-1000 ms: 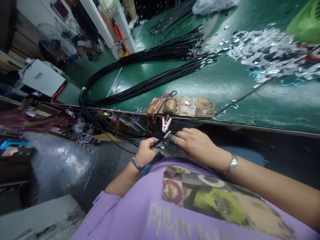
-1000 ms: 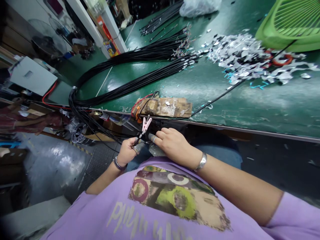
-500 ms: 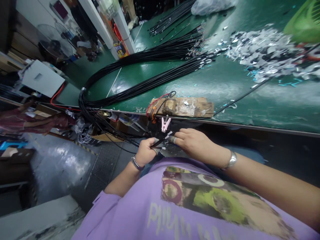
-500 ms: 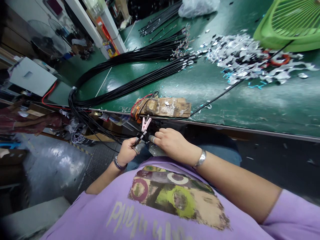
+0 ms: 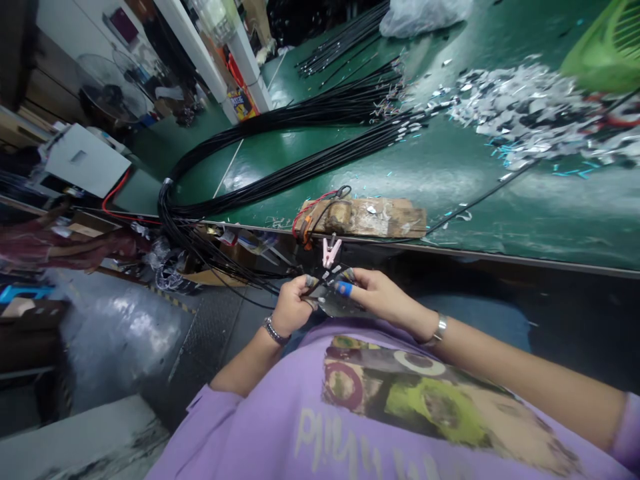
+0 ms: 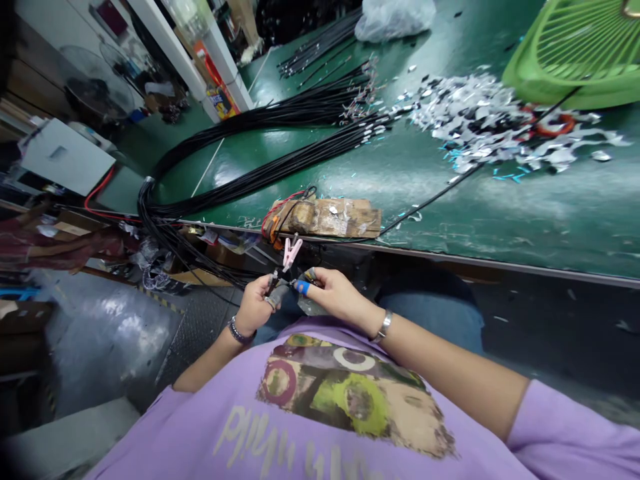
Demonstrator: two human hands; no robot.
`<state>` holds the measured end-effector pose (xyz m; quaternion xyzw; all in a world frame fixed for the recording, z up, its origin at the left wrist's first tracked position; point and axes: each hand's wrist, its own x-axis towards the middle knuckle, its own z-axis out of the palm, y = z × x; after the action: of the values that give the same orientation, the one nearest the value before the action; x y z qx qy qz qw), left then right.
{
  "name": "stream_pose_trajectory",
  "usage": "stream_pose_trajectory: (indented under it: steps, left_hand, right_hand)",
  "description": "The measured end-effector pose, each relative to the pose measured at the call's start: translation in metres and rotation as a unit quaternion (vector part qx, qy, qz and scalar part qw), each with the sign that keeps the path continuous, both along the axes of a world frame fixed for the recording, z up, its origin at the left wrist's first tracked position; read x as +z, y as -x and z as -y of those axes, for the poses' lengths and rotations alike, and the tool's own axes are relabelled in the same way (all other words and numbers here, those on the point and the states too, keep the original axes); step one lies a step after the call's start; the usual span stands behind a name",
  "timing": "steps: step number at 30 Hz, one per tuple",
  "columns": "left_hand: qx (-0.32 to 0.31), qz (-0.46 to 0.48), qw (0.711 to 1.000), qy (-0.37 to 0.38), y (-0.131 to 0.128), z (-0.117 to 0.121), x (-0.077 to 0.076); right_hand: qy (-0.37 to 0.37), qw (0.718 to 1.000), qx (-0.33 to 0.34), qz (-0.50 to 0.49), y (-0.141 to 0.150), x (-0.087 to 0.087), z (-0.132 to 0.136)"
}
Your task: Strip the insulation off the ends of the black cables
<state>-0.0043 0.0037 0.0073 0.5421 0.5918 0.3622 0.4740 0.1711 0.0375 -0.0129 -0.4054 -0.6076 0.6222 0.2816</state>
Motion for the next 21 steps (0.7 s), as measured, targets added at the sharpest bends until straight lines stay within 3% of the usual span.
stream_pose_trajectory:
  steps: [3, 6, 12, 15, 21]
  left_hand:
    - [-0.009, 0.002, 1.0, 0.007, 0.001, 0.001, -0.001]
    - [0.001, 0.002, 1.0, 0.029, 0.004, 0.001, -0.001]
    - [0.041, -0.008, 0.999, 0.031, 0.01, -0.001, -0.003]
    - [0.044, -0.004, 0.999, 0.028, 0.009, -0.001, -0.002]
    - [0.031, 0.005, 0.999, 0.036, 0.006, 0.001, -0.001]
  right_hand:
    - [-0.016, 1.0, -0.014, -0.001, 0.003, -0.005, -0.001]
    - [-0.128, 0.988, -0.041, 0.072, 0.0, -0.008, 0.0]
    - [-0.396, 0.901, 0.028, 0.175, -0.004, -0.015, 0.01]
    - [-0.442, 0.875, 0.036, 0.195, 0.0, -0.018, 0.012]
    - [-0.457, 0.855, 0.017, 0.245, 0.005, -0.018, 0.009]
